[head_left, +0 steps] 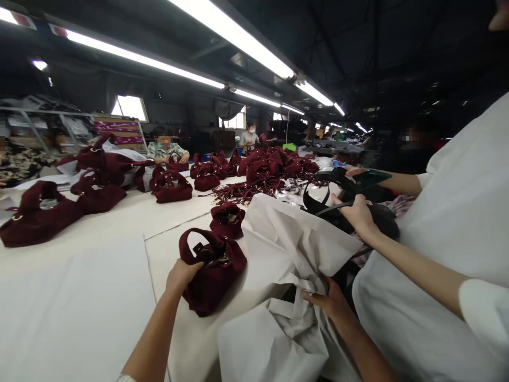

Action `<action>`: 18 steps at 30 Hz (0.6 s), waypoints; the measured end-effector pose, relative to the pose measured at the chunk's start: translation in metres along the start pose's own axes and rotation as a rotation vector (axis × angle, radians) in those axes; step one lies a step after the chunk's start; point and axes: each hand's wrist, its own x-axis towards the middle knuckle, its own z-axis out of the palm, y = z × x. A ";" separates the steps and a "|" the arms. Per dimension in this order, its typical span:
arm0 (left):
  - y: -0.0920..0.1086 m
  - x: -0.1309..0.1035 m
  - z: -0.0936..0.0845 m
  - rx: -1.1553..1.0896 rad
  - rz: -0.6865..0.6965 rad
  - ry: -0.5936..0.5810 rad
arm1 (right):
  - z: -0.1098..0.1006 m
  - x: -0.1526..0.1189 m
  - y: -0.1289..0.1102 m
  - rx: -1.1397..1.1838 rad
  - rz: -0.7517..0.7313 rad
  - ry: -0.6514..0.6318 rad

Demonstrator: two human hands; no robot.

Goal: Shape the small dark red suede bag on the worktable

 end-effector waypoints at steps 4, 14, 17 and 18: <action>-0.004 -0.020 -0.013 -0.040 0.027 -0.055 | -0.023 0.000 0.001 -0.219 -0.113 0.089; -0.025 -0.127 -0.072 -0.334 0.389 -0.001 | -0.050 -0.001 -0.033 -0.557 -0.273 0.429; -0.036 -0.134 -0.054 -0.338 0.370 -0.081 | -0.027 0.000 -0.036 -0.485 -0.275 0.232; -0.040 -0.135 -0.045 -0.281 0.378 -0.086 | -0.019 0.001 -0.036 -0.471 -0.279 0.148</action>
